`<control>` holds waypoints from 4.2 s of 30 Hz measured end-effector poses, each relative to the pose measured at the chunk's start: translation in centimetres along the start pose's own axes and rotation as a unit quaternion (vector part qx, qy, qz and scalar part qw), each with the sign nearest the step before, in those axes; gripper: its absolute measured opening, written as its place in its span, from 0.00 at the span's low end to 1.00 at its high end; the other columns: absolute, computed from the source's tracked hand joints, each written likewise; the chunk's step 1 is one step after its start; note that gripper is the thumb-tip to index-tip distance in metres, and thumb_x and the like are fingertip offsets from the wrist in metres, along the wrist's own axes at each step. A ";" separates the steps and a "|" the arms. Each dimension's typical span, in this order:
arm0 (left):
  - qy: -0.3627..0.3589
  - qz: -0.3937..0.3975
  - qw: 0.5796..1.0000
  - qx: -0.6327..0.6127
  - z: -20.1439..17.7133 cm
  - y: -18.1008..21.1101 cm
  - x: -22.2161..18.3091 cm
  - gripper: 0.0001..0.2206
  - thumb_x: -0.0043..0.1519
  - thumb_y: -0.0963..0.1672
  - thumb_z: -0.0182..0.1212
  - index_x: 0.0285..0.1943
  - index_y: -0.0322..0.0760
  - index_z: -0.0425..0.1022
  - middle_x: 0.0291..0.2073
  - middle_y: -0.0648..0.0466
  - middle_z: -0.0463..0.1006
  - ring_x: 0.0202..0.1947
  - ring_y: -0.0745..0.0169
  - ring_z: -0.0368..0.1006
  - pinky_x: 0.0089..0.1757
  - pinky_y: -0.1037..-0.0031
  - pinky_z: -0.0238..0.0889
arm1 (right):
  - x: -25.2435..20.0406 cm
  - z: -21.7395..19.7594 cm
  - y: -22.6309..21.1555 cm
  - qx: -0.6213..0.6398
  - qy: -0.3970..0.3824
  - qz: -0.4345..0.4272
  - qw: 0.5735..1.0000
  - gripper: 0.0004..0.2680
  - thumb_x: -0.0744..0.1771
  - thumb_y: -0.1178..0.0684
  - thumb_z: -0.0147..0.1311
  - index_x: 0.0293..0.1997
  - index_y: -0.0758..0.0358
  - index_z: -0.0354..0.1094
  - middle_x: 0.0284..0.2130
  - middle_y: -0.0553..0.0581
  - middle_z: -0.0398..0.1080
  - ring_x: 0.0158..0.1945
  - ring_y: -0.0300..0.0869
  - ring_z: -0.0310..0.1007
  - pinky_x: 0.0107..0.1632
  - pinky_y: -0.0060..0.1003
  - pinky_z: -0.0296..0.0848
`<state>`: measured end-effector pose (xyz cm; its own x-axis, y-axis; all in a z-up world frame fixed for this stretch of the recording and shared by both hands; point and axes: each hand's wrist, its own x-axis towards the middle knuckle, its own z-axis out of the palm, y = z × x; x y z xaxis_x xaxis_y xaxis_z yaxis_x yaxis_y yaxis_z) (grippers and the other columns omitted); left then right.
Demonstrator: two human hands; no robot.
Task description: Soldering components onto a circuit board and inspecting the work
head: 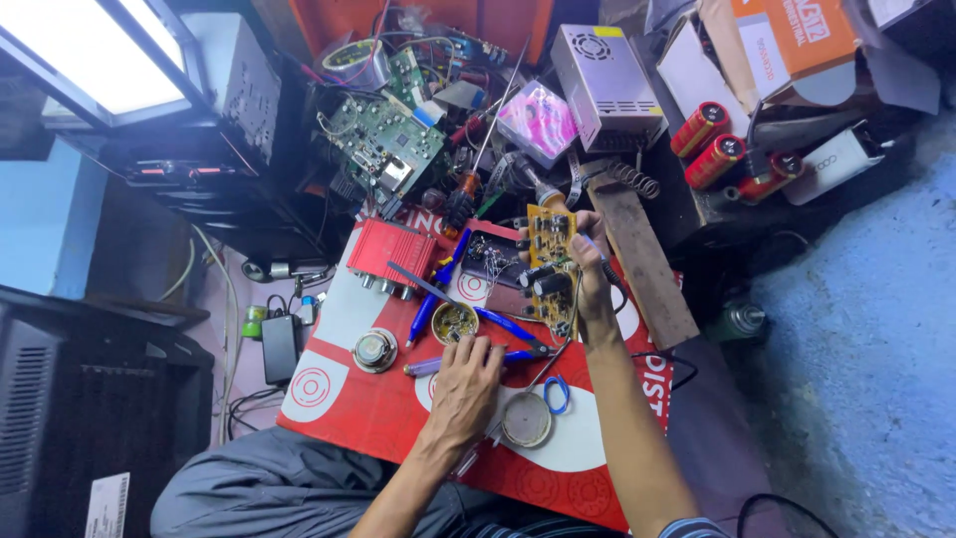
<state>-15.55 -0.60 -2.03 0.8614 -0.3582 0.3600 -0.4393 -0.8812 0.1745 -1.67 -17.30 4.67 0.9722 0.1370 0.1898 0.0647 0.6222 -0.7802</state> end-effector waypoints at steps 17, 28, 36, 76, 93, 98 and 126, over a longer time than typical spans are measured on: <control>0.059 -0.277 0.810 -0.513 -4.4 -0.7 2.3 0.12 0.68 0.45 0.47 0.53 0.37 0.74 0.49 0.51 0.77 0.49 0.58 0.74 0.48 0.68 0.69 | 0.5 2.2 -3.8 0.135 0.088 0.082 0.984 0.15 0.68 0.43 0.49 0.57 0.59 0.64 0.53 0.73 0.70 0.53 0.60 0.74 0.50 0.49 0.79; -0.027 -0.374 0.501 -0.780 -3.4 -1.9 5.4 0.19 0.63 0.43 0.49 0.62 0.28 0.72 0.59 0.38 0.78 0.59 0.49 0.74 0.61 0.62 0.61 | 1.9 3.0 -3.7 0.224 0.152 0.121 0.955 0.25 0.68 0.35 0.48 0.64 0.70 0.63 0.52 0.77 0.70 0.52 0.58 0.75 0.51 0.48 0.78; -0.050 -0.296 0.514 -0.803 -5.6 -1.5 6.1 0.23 0.63 0.46 0.52 0.66 0.28 0.69 0.61 0.41 0.75 0.63 0.43 0.72 0.61 0.55 0.63 | 2.7 3.9 -4.0 0.210 0.225 0.154 0.939 0.24 0.67 0.33 0.50 0.60 0.64 0.69 0.46 0.71 0.75 0.38 0.55 0.79 0.41 0.43 0.79; -0.119 -0.188 0.971 -0.090 -2.9 -2.3 4.6 0.36 0.50 0.44 0.65 0.73 0.41 0.61 0.47 0.46 0.70 0.45 0.43 0.63 0.42 0.54 0.63 | 3.6 4.9 0.1 0.025 0.206 0.049 0.977 0.08 0.68 0.43 0.49 0.43 0.51 0.55 0.44 0.76 0.73 0.35 0.57 0.77 0.33 0.40 0.77; -0.091 -0.177 0.974 -0.104 -3.0 -2.9 4.5 0.26 0.50 0.36 0.55 0.60 0.40 0.70 0.35 0.47 0.70 0.35 0.45 0.65 0.35 0.57 0.62 | 3.2 4.4 1.3 0.050 0.169 0.041 0.983 0.08 0.69 0.44 0.51 0.45 0.48 0.53 0.47 0.78 0.71 0.38 0.58 0.77 0.33 0.40 0.78; -0.094 -0.174 0.976 -0.087 -1.7 -2.9 3.9 0.20 0.52 0.38 0.56 0.55 0.40 0.70 0.29 0.48 0.71 0.30 0.43 0.66 0.33 0.55 0.60 | 3.2 4.6 1.3 0.014 0.170 0.041 0.985 0.10 0.68 0.43 0.50 0.44 0.48 0.51 0.46 0.76 0.72 0.36 0.55 0.77 0.32 0.38 0.77; -0.088 -0.217 0.965 -0.120 -2.3 -1.7 3.8 0.20 0.64 0.52 0.62 0.57 0.37 0.70 0.35 0.46 0.74 0.36 0.42 0.71 0.35 0.54 0.65 | 2.4 3.5 1.4 0.022 0.138 0.057 0.989 0.07 0.69 0.48 0.48 0.46 0.50 0.51 0.46 0.78 0.73 0.36 0.57 0.78 0.37 0.41 0.78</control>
<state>-12.08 0.18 1.14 0.9982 -0.0376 0.0473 -0.0560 -0.8713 0.4876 -0.07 -13.39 6.11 0.9974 -0.0037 -0.0717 -0.0522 0.6484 -0.7595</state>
